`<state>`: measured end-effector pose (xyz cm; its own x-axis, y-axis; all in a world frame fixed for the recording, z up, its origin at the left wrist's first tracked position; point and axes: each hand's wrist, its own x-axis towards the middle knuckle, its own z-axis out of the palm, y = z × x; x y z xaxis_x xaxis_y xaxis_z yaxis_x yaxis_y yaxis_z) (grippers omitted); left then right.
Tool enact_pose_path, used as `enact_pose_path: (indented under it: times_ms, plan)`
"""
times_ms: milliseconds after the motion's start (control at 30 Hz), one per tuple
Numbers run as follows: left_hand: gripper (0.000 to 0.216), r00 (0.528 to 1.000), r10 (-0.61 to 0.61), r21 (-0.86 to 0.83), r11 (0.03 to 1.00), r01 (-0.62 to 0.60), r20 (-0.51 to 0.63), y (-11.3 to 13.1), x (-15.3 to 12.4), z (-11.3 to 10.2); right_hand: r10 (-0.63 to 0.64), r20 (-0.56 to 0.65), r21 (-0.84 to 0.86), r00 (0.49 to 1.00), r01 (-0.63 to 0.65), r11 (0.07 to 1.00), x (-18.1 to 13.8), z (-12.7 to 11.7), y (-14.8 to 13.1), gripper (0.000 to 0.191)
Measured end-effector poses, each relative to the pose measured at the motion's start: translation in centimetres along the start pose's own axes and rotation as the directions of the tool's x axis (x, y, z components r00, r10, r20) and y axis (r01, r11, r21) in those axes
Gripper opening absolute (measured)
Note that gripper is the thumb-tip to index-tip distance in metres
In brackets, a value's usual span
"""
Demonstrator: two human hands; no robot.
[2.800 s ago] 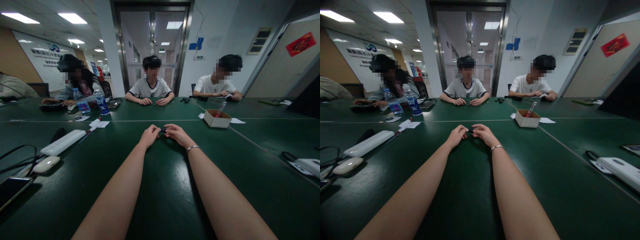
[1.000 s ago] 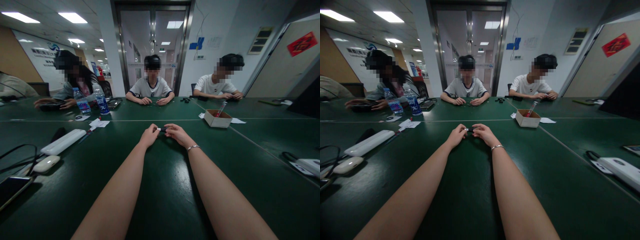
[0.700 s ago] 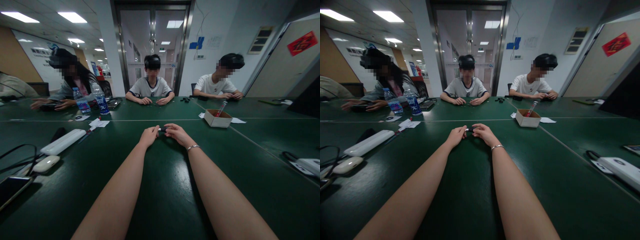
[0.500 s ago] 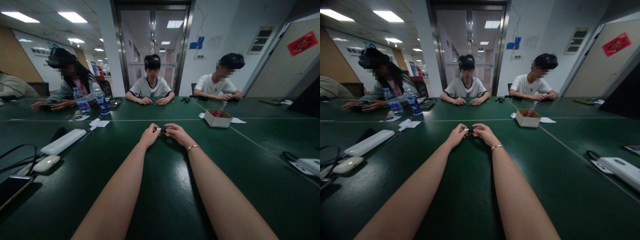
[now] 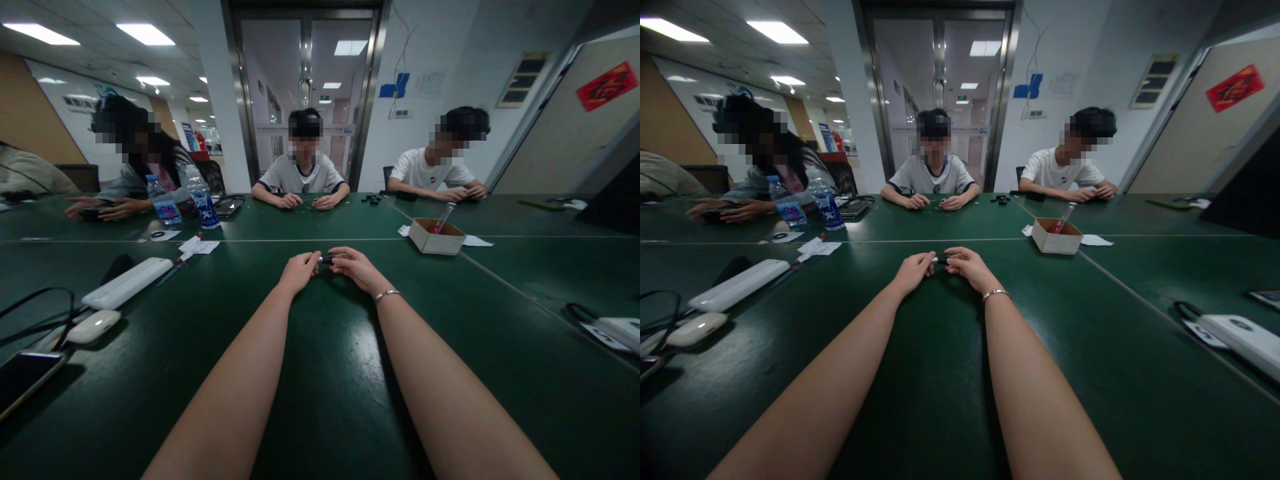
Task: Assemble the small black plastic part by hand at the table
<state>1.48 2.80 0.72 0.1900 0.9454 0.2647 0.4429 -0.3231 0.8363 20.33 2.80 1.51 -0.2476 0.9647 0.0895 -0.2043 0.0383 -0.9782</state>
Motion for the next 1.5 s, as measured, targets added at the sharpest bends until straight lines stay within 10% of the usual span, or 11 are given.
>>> enact_pose_path:
  times_ms: [467, 1500]
  plan:
    - [0.008, 1.0, 0.009, -0.245, 0.97, -0.015, -0.025, 0.14, 0.02, 0.39, -0.004, -0.005, -0.009, 1.0, 0.004, 1.0, 0.02, 0.02, -0.02, 0.025]
    - [0.044, 0.999, -0.034, -0.029, 0.999, 0.033, -0.036, 0.28, -0.18, 0.11, 0.01, 0.014, -0.047, 1.0, -0.01, 0.999, 0.02, 0.17, -0.01, 0.026]
